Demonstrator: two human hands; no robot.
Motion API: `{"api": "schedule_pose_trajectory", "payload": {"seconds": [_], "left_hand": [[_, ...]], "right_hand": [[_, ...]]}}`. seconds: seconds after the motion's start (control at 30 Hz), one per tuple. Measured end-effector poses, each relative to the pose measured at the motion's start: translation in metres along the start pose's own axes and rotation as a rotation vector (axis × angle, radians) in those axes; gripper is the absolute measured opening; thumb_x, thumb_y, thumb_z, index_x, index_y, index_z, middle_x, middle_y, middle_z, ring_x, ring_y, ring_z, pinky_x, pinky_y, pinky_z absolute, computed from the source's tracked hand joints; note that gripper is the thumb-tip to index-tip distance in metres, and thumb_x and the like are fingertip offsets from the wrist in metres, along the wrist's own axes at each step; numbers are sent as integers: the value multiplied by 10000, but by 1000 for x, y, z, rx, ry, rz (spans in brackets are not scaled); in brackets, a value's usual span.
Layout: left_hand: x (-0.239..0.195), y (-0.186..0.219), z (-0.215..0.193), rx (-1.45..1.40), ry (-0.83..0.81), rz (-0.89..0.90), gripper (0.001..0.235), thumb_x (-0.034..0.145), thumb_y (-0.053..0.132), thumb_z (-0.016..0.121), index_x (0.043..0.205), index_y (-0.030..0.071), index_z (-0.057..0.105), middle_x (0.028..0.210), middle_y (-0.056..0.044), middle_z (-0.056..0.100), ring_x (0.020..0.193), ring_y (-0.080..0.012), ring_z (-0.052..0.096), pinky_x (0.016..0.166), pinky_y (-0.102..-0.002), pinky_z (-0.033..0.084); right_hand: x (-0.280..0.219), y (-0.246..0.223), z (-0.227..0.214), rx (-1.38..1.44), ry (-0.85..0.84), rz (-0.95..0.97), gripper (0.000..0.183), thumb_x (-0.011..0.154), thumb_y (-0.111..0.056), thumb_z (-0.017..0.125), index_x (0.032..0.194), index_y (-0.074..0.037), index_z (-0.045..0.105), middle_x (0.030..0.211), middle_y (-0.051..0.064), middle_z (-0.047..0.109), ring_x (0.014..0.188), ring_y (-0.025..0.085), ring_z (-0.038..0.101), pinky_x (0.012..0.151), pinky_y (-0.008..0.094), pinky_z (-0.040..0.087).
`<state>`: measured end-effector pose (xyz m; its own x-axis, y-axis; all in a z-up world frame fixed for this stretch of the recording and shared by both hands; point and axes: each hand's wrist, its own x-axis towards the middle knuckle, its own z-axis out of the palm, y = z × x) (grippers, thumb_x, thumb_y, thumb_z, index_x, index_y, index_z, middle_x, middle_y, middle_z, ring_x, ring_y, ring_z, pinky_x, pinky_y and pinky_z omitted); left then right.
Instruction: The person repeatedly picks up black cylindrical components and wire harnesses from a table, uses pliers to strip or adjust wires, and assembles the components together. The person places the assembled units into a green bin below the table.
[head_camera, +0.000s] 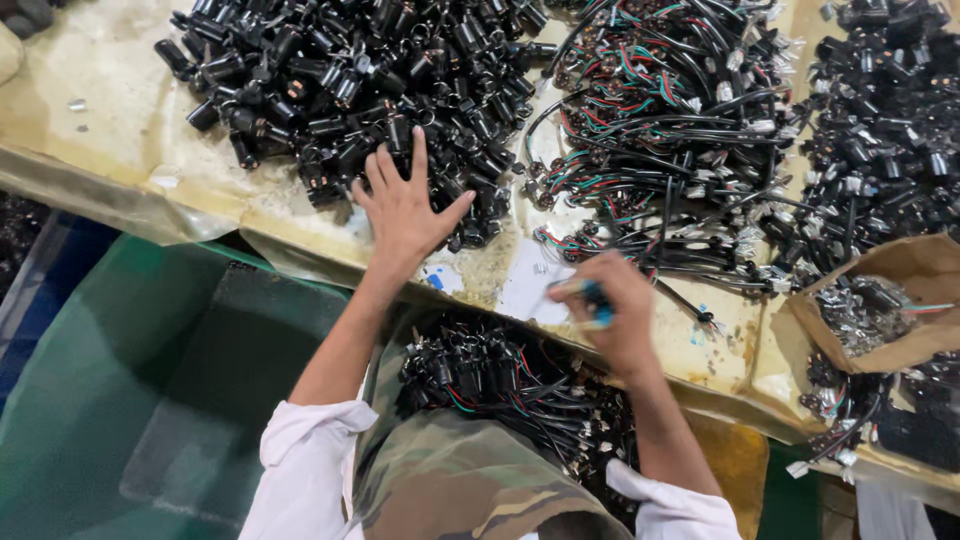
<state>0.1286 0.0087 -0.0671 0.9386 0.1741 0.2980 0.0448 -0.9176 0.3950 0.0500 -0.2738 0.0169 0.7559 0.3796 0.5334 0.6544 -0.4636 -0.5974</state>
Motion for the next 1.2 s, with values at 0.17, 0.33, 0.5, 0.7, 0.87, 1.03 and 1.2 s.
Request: {"api": "schedule_pose_trajectory", "payload": {"seconds": [0.17, 0.33, 0.5, 0.7, 0.87, 1.03, 1.2], "left_hand": [[16, -11, -48, 80, -202, 39, 1081, 626, 731, 764, 1536, 229, 470, 1334, -250, 452, 1265, -443, 374, 1065, -710, 195], [31, -6, -57, 112, 165, 505, 379, 838, 266, 766, 1213, 218, 734, 1321, -111, 549, 1309, -337, 470, 1063, -621, 272], [55, 18, -12, -133, -288, 973, 348, 719, 67, 712, 1053, 156, 761, 1264, -36, 635, 1141, -264, 563, 915, -446, 424], [70, 6, 0, 21, -331, 1001, 291, 644, 227, 804, 915, 135, 751, 1059, -26, 617, 1099, -277, 561, 881, -460, 416], [64, 2, 8, -79, -339, 983, 388, 670, 275, 819, 1028, 137, 762, 1086, -49, 603, 1066, -278, 553, 841, -482, 411], [66, 17, 18, 106, -440, 938, 458, 636, 449, 864, 908, 98, 750, 1125, -99, 589, 1097, -313, 529, 850, -493, 413], [56, 21, -11, -166, -357, 906, 392, 761, 418, 837, 995, 113, 762, 985, -65, 623, 996, -278, 591, 843, -445, 424]], "right_hand": [[-30, 5, 45, -309, -195, 307, 261, 821, -205, 875, 904, -71, 666, 928, 107, 646, 790, 336, 668, 644, 450, 506], [-44, 25, 64, -405, -235, 462, 451, 689, -67, 788, 1114, -84, 638, 1099, 128, 602, 925, 370, 661, 732, 473, 530], [-48, 30, 67, -410, -309, 436, 397, 786, -124, 819, 1144, -105, 648, 1126, 108, 604, 942, 369, 639, 781, 483, 510], [-49, 41, 66, -371, -315, 472, 436, 677, -73, 794, 1092, -104, 661, 1057, 112, 637, 934, 377, 649, 753, 489, 516], [-49, 52, 64, -375, -330, 480, 429, 666, -58, 798, 1069, -88, 652, 1025, 121, 643, 928, 389, 647, 763, 493, 517], [-46, 49, 65, -328, -335, 485, 454, 628, -47, 786, 1060, -86, 651, 1011, 123, 644, 921, 385, 648, 752, 486, 523], [-49, 46, 62, -337, -283, 464, 392, 693, -89, 792, 1059, -89, 650, 1000, 124, 642, 905, 389, 643, 742, 492, 514]]}}
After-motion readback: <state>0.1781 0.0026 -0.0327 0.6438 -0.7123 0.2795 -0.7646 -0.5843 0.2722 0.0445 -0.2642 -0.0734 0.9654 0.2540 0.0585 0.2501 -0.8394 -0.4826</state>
